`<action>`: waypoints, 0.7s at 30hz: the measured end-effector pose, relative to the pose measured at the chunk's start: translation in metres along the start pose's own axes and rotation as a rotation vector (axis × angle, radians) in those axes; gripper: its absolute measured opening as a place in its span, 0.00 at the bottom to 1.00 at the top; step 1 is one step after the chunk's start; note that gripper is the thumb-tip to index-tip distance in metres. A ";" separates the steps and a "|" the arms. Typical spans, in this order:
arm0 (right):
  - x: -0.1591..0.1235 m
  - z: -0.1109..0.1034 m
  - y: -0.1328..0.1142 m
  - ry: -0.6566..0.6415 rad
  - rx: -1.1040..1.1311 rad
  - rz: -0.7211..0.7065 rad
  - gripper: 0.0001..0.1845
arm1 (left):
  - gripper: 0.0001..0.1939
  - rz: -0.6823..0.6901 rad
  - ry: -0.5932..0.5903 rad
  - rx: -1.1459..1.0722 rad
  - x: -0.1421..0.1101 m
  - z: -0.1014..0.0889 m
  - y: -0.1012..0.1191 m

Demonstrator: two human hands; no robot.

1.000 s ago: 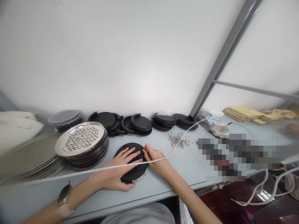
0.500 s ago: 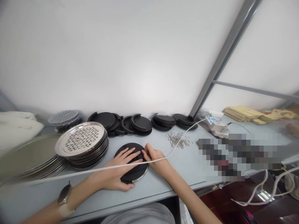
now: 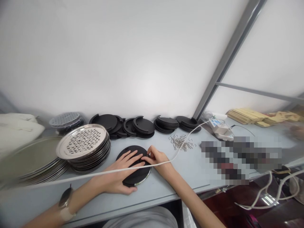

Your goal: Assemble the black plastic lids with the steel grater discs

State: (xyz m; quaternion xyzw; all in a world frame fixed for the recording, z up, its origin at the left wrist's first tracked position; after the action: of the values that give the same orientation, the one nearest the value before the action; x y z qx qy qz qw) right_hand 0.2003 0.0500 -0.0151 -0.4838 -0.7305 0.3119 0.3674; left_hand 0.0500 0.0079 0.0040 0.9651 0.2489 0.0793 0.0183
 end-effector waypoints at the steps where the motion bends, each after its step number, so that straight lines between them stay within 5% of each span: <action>1: 0.000 0.000 0.000 -0.001 -0.001 -0.003 0.12 | 0.45 0.000 0.000 0.000 0.000 0.000 0.000; 21: 0.006 0.004 0.000 -0.004 -0.040 -0.016 0.11 | 0.44 0.004 0.012 0.004 0.001 -0.003 0.001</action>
State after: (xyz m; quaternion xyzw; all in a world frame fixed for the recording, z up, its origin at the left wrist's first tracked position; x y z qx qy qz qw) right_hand 0.1951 0.0556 -0.0157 -0.4846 -0.7411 0.2955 0.3586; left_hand 0.0504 0.0075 0.0067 0.9652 0.2470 0.0848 0.0149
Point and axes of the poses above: each hand's wrist, its own x-axis towards the middle knuckle, its own z-axis out of the palm, y = z × x, the point moved 7 cm from there along x, towards the middle knuckle, and after that the axes turned 10 degrees about x, right-handed, at the moved point
